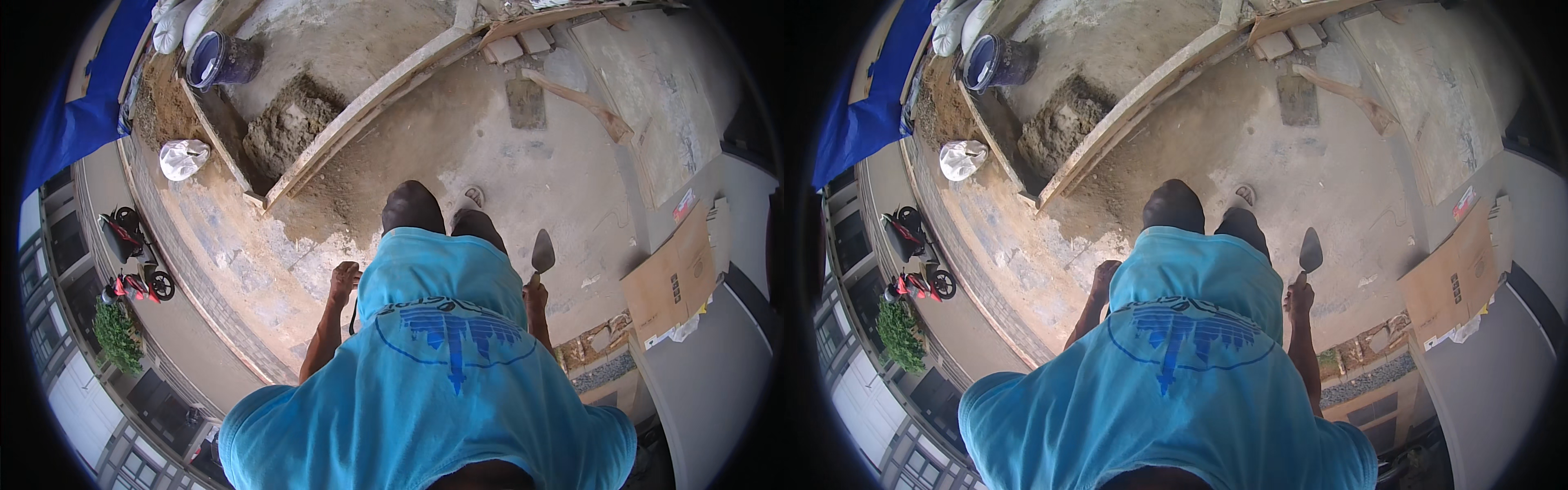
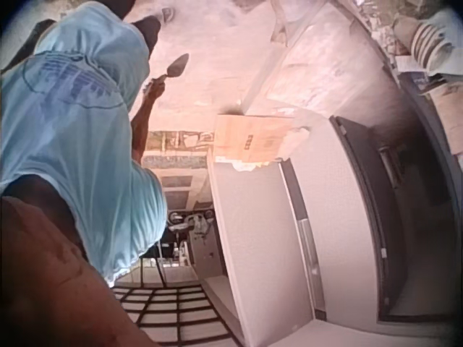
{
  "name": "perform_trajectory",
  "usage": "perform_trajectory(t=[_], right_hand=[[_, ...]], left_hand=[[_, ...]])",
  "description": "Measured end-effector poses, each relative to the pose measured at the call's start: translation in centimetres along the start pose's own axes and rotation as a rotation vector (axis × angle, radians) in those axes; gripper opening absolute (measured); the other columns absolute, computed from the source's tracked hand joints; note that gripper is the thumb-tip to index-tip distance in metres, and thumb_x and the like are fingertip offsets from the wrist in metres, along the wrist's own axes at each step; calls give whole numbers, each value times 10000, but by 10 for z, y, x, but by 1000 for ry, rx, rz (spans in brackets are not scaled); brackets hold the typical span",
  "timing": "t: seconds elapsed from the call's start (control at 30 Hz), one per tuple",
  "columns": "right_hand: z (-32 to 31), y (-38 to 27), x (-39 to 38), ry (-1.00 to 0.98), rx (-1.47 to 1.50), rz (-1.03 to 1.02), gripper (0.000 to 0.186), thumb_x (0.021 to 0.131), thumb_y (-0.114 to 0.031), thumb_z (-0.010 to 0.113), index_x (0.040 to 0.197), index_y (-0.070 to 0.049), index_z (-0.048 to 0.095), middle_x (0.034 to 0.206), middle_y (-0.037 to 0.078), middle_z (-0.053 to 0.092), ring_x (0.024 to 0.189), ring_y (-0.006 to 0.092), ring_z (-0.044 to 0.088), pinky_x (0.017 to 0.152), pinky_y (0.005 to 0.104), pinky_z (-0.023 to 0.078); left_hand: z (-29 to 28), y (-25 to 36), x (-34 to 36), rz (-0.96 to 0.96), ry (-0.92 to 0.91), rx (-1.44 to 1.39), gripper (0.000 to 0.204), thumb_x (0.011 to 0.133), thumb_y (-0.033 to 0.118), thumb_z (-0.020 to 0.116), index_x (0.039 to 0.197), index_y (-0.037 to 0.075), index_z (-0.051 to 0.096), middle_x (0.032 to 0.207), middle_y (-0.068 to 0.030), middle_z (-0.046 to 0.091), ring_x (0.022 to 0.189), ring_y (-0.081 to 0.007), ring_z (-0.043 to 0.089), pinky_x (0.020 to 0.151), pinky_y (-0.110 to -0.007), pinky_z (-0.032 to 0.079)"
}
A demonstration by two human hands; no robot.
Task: The person scoops wet cement from a wooden frame using a trowel and spreads it onto the floor surface. They repeatedly smooth the cement with the trowel and later use a long wooden plank to level the surface.
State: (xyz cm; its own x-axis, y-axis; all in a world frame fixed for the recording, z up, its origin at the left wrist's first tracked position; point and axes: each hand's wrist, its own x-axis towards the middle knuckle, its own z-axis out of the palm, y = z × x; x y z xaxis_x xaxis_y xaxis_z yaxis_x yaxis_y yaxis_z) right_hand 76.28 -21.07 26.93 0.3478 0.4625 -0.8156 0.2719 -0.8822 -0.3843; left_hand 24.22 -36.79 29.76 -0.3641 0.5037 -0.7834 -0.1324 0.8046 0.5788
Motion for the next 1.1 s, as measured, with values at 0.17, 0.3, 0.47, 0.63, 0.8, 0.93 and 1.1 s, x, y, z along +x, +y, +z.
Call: perform_trajectory(t=[0.17, 0.3, 0.47, 0.63, 0.8, 0.93, 1.1], right_hand=[[-28, -28, 45, -100, -158, 85, 574, 962, -567, 461, 765, -33, 541, 572, 44, 477, 399, 161, 474, 340, 312, 378], [-29, -64, 55, -139, -264, 90, 590, 954, -585, 450, 757, -37, 547, 568, 43, 480, 399, 163, 478, 341, 320, 375], [-5, -140, 35, -131, -385, 56, 588, 952, -569, 442, 724, -34, 532, 554, 42, 468, 397, 163, 466, 346, 321, 365], [6, -198, 13, -124, -502, -117, 518, 957, -501, 463, 736, -37, 529, 551, 69, 498, 402, 190, 498, 354, 345, 384], [-7, -178, 45, -25, -975, -634, 277, 955, -299, 478, 891, -37, 540, 568, 111, 563, 466, 261, 598, 382, 384, 426], [-26, -183, 59, -21, -1008, -489, 280, 952, -290, 474, 918, -26, 559, 577, 118, 573, 486, 271, 612, 415, 402, 454], [-60, -270, 17, 191, -519, 197, 513, 946, -460, 464, 840, 9, 645, 562, 93, 521, 432, 225, 534, 407, 356, 436]], left_hand=[[51, -9, -10, -1, -25, -273, 292, 960, 264, 576, 1045, -6, 649, 877, -28, 643, 759, -88, 570, 663, -238, 466], [62, 13, 0, 38, 7, -9, 276, 938, 269, 584, 1019, 15, 657, 853, -46, 642, 721, -98, 574, 609, -261, 477], [31, 27, 43, -153, 6, -128, 286, 922, 272, 569, 1074, 35, 620, 808, -69, 648, 692, -164, 619, 592, -312, 507], [-2, 132, 86, -217, 96, -217, 336, 920, 323, 593, 1106, 43, 603, 829, -74, 646, 702, -167, 627, 613, -307, 510], [-47, 189, 138, -68, 125, -247, 288, 945, 316, 584, 1041, 45, 593, 794, -46, 627, 663, -128, 601, 574, -276, 481], [-62, 235, 154, -17, 217, -255, 275, 957, 302, 570, 1014, 33, 586, 778, -49, 623, 635, -123, 594, 537, -255, 465], [-36, 260, 159, 30, 242, -252, 274, 951, 304, 575, 1001, 34, 582, 778, -49, 620, 630, -128, 597, 533, -259, 464]])
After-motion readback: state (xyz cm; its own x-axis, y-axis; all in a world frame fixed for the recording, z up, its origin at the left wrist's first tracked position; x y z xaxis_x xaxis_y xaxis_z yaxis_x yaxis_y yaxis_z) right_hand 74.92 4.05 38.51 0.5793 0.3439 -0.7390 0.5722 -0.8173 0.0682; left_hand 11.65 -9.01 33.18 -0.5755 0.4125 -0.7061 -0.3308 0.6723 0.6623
